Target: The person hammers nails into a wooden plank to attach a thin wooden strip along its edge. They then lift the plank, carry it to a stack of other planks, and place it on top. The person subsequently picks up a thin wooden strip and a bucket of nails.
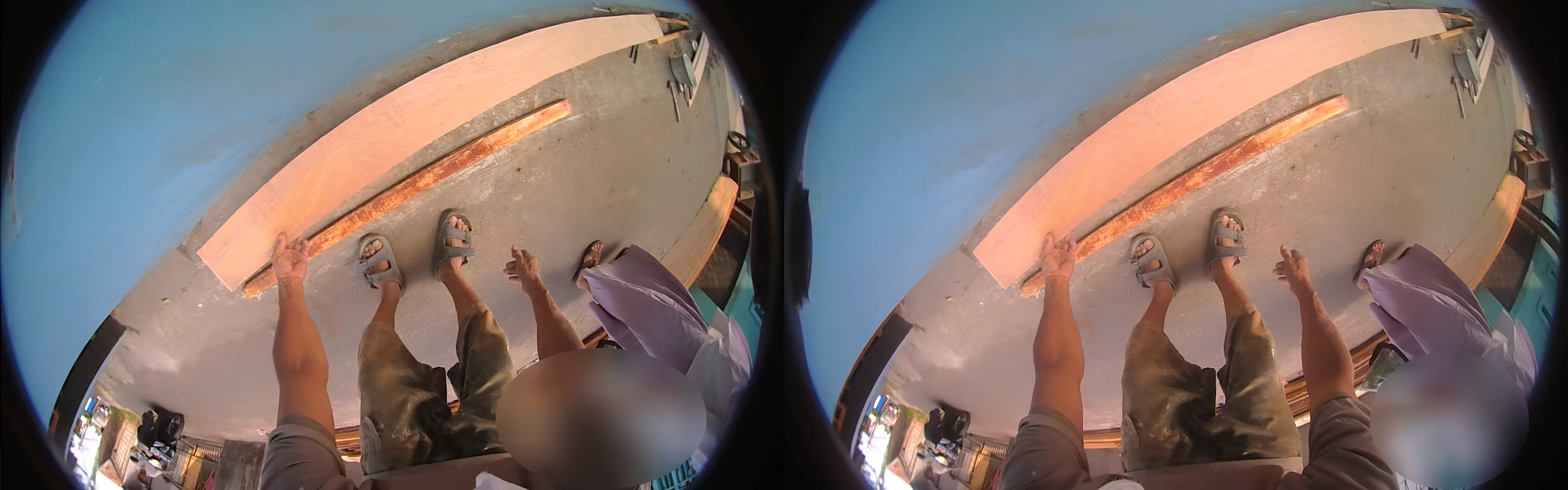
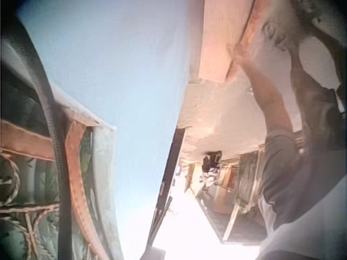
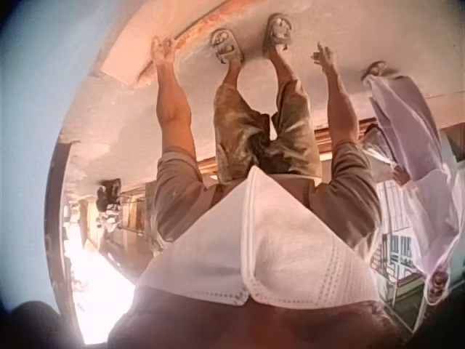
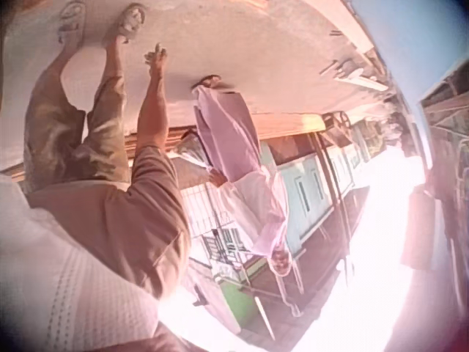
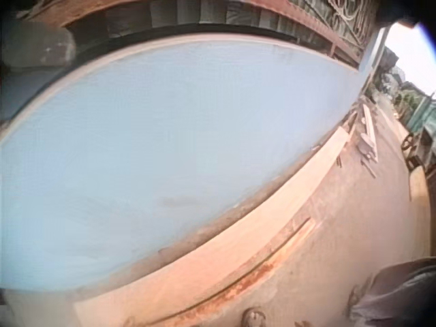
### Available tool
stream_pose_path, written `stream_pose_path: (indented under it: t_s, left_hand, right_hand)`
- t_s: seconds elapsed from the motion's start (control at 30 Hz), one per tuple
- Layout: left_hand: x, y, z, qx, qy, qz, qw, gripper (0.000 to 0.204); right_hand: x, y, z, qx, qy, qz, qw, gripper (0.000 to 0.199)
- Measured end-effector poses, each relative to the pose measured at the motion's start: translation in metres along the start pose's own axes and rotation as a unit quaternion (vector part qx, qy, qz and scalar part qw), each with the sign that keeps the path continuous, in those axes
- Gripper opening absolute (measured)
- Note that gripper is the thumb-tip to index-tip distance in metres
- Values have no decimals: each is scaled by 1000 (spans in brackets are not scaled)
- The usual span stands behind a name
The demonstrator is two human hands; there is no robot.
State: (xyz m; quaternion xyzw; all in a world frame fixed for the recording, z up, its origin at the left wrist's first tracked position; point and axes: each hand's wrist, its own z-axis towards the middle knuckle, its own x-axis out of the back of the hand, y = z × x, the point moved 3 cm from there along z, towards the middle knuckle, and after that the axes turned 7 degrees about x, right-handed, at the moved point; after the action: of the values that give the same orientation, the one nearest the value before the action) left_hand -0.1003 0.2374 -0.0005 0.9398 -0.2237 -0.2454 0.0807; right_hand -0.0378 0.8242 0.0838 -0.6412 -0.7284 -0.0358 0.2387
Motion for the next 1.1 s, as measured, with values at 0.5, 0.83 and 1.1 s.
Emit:
stream_pose_path:
  t_s: [0.5,0.83,1.1]
  left_hand:
    - [-44,-85,-91,190,135,370,899,44]
    - [-351,50,-220,-10,-6,692,722,57]
    - [-409,54,-301,15,95,715,692,54]
  right_hand:
    - [34,111,-253,-82,-35,-82,993,52]
    - [87,123,-335,84,-24,-21,996,46]
    - [238,-5,-270,148,79,67,984,37]
